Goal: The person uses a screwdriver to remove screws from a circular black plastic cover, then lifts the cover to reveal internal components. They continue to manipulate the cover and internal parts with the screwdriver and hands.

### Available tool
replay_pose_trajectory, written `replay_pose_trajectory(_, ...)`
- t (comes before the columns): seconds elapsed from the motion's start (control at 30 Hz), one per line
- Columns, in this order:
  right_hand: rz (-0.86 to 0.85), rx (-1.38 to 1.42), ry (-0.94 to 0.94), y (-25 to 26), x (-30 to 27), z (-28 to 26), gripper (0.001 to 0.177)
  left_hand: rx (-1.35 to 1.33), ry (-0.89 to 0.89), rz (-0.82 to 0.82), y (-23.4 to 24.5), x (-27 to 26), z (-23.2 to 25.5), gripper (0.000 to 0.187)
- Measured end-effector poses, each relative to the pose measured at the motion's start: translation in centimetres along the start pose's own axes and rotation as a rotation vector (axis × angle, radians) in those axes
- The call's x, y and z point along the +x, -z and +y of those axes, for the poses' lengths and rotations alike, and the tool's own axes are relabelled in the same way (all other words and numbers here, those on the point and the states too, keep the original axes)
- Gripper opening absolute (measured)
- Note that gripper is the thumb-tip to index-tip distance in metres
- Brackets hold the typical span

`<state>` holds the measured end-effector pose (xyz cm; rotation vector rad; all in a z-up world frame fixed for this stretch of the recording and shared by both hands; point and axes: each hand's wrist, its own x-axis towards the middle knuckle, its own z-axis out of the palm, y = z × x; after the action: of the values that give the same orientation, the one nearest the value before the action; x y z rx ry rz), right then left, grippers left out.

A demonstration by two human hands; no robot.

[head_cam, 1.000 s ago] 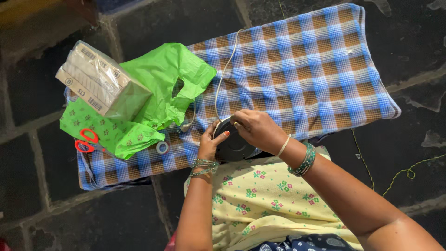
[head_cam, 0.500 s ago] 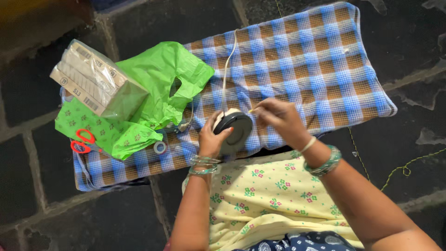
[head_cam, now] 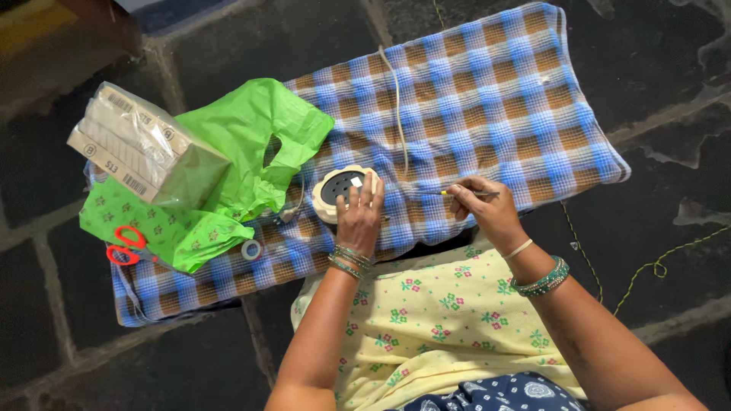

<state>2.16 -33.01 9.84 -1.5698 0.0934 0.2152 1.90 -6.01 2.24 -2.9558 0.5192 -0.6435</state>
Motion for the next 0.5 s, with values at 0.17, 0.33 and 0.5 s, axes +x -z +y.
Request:
replay_pose_trajectory(0.17, -0.003, -0.034, 0.024, -0.9, 0.0, 0.9, 0.024, -0.015, 0.026, -0.031, 0.7, 0.4, -0.5, 0.059)
replay_pose_trajectory(0.33, 0.002, -0.368, 0.117, -2.6, -0.5, 0.2, 0.03, -0.165, 0.159, -0.095, 3.0, 1.2, -2.1, 0.081)
replay_pose_trajectory(0.5, 0.209, -1.102, 0.834, -3.6, -0.4, -1.0, 0.031, -0.595, 0.525, 0.091, 5.8, 1.3, -4.4, 0.075)
